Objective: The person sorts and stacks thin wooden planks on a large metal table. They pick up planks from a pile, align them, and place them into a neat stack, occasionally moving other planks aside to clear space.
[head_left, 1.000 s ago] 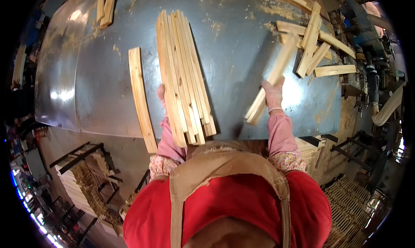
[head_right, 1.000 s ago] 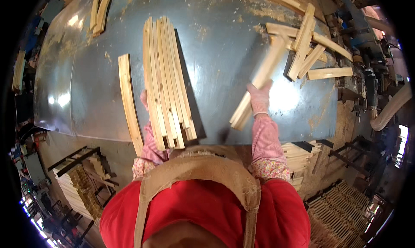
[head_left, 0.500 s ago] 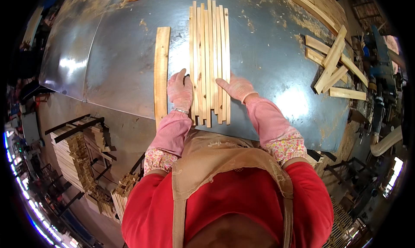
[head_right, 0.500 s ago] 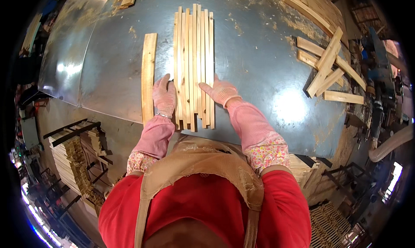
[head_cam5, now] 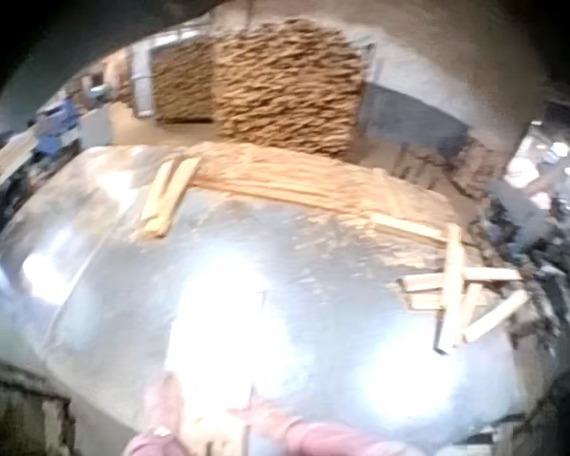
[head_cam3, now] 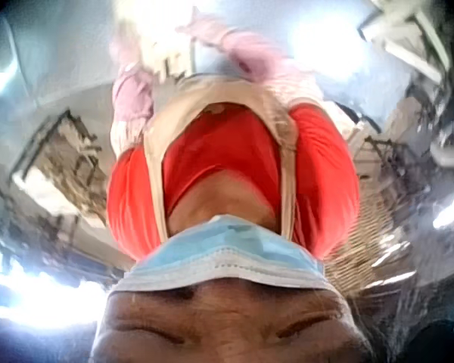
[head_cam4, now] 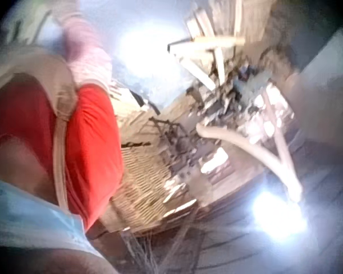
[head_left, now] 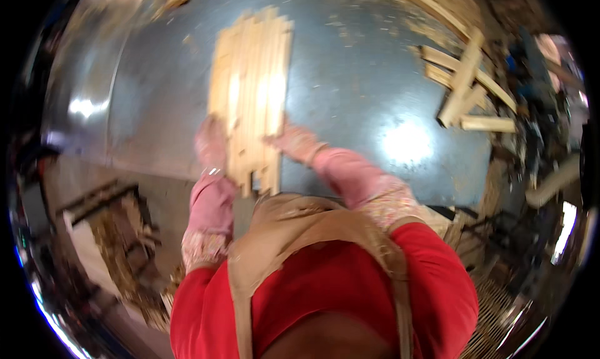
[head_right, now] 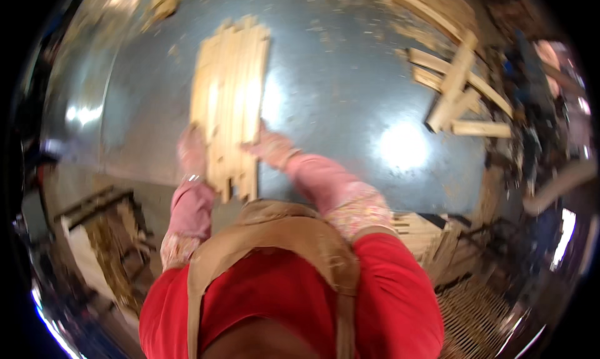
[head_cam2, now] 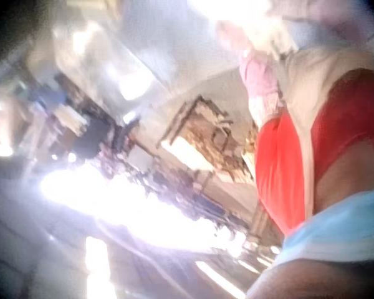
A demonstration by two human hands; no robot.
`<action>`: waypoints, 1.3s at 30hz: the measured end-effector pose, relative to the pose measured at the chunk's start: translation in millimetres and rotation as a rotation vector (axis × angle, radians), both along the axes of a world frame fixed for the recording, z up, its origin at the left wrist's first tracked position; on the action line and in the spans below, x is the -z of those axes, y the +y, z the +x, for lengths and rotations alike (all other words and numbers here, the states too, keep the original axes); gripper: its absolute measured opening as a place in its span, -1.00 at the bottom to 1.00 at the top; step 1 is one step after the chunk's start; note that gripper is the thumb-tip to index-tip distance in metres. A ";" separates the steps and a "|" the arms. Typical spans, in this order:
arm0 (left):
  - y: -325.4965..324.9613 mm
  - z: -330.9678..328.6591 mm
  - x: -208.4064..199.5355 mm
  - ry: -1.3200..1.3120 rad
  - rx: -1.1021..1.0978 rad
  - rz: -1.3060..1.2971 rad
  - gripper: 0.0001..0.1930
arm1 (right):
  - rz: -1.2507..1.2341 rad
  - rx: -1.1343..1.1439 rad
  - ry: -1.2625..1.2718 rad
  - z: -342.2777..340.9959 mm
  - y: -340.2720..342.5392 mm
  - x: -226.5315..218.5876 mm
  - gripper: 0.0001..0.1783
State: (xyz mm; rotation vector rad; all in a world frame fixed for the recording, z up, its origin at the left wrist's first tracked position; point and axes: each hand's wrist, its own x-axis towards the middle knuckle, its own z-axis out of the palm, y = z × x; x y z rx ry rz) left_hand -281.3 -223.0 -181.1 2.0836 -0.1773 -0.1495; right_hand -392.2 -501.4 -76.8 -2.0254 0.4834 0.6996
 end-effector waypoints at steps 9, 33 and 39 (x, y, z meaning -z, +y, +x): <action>22.4 8.5 -84.0 0.380 0.033 0.345 -0.35 | 0.041 -0.136 -0.052 8.9 30.2 -2.6 0.21; -342.3 -440.3 -220.8 0.389 1.535 -0.449 -0.45 | -0.016 1.064 0.287 -634.2 120.1 28.1 -0.23; -323.8 -707.5 -331.0 0.743 2.326 -0.773 -0.30 | -0.046 1.465 0.397 -756.3 234.7 70.6 -0.24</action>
